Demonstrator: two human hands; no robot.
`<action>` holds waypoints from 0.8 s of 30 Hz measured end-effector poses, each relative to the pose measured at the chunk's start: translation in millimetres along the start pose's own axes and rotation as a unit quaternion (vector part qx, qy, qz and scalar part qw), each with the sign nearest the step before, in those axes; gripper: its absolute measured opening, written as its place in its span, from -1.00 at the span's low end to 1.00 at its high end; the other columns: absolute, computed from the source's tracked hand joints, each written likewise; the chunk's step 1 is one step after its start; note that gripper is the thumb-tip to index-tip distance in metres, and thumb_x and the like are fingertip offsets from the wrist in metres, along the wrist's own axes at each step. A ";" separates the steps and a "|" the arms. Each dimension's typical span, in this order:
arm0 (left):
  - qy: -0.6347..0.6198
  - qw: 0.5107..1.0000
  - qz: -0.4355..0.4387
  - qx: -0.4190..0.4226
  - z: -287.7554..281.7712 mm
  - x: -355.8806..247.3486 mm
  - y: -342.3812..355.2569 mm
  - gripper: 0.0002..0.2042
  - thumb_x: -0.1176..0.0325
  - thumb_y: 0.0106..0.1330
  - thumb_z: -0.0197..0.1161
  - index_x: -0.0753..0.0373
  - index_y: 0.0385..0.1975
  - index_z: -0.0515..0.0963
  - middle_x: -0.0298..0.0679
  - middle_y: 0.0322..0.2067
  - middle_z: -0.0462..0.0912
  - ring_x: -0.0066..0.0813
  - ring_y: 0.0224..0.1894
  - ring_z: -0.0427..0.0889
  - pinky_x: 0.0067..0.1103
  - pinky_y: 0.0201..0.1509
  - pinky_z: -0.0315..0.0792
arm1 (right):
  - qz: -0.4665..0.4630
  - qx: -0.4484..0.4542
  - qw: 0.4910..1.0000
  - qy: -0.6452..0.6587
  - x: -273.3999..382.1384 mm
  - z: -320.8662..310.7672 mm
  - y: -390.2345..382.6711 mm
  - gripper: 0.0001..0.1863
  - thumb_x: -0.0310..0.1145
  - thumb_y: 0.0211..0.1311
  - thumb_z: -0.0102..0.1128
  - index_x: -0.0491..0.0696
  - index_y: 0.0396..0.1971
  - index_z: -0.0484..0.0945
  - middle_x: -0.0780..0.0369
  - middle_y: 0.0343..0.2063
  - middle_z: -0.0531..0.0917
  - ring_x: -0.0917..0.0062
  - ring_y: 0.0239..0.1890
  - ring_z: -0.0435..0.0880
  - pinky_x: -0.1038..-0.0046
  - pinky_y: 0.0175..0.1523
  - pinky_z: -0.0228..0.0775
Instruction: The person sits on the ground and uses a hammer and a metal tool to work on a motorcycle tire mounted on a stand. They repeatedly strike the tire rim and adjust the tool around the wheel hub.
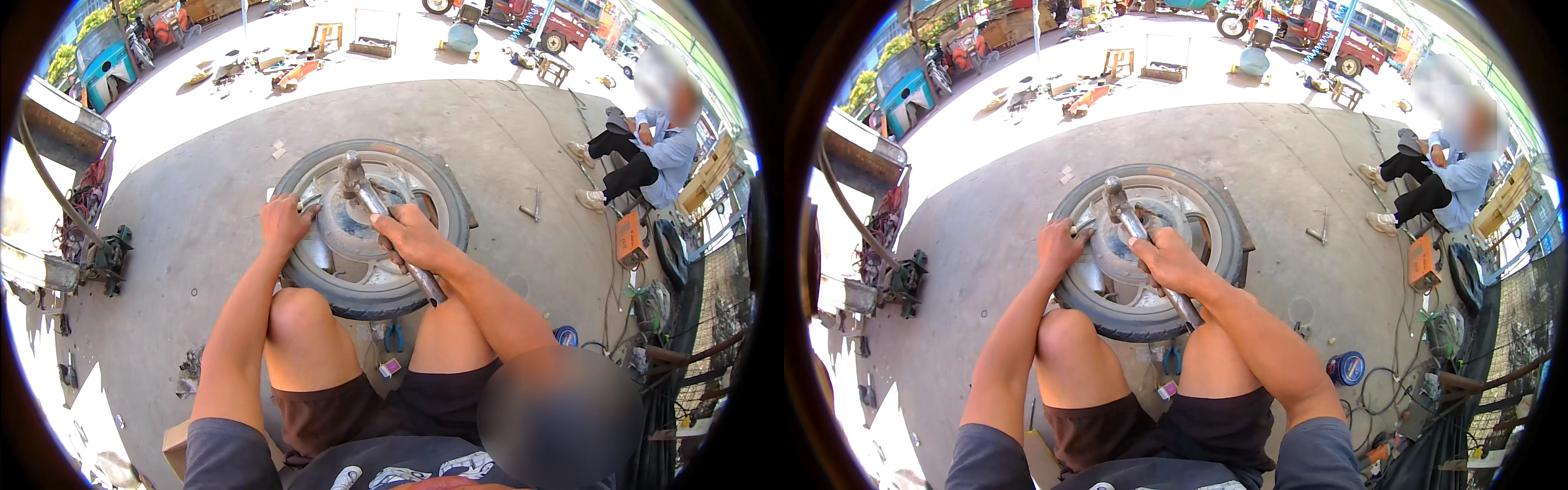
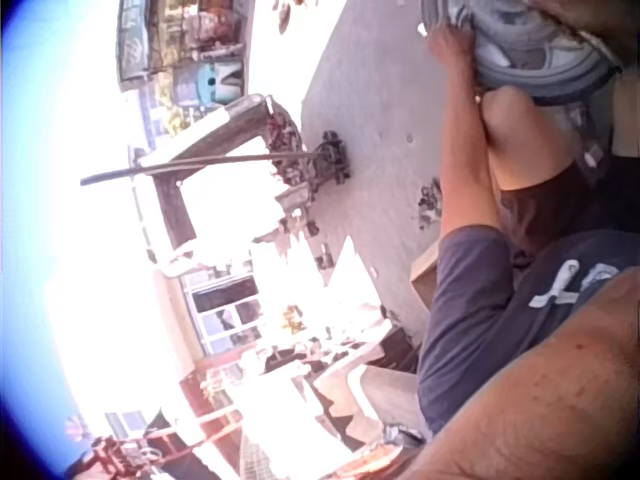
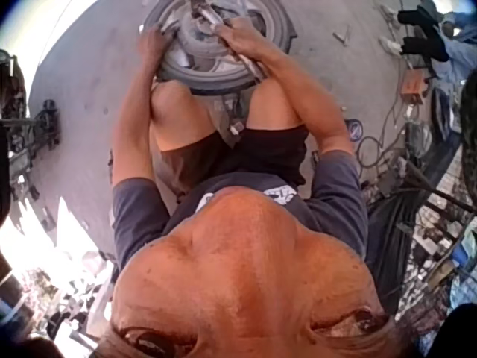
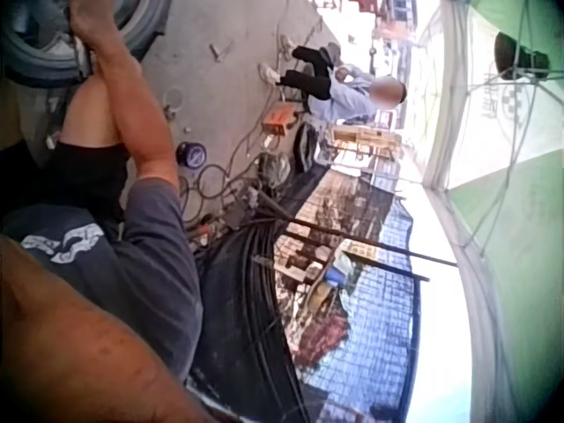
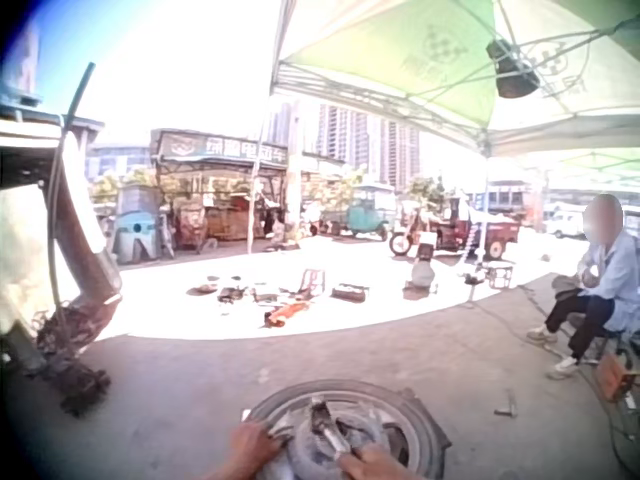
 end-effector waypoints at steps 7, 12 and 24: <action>0.010 1.000 -0.006 0.011 -0.9 -6.6 2.6 -0.59 -0.03 0.15 0.44 0.28 -0.41 0.66 -0.07 -0.33 0.73 -0.04 -0.12 0.66 -0.21 -0.02 0.48 | 0.028 0.009 0.999 -0.040 -12.7 -3.2 9.3 -0.61 -0.12 0.49 0.10 -0.14 -0.43 0.40 0.29 -0.58 0.46 0.64 -0.69 0.43 0.46 -0.67 0.28; 0.019 1.000 0.005 0.003 2.0 -12.4 -1.1 -0.59 -0.02 0.17 0.44 0.29 -0.41 0.67 -0.09 -0.32 0.73 -0.07 -0.12 0.67 -0.23 -0.06 0.49 | -0.019 0.016 0.999 -0.023 -8.5 -6.4 -2.0 -0.59 -0.12 0.48 0.10 -0.15 -0.47 0.41 0.30 -0.62 0.44 0.63 -0.70 0.42 0.44 -0.66 0.28; 0.011 1.000 0.008 -0.010 3.2 -16.4 -0.9 -0.58 -0.04 0.16 0.44 0.27 -0.47 0.62 -0.02 -0.38 0.71 -0.01 -0.17 0.67 -0.19 -0.05 0.47 | 0.026 0.013 0.998 -0.058 -16.4 -7.1 1.3 -0.60 -0.23 0.36 0.11 -0.25 -0.57 0.44 0.21 -0.70 0.48 0.48 -0.72 0.50 0.33 -0.64 0.33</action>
Point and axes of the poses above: each hand's wrist, its own y-axis towards the middle knuckle, its own z-axis out of the palm, x = y × z, the point moved 8 cm from there along y, towards the middle knuckle
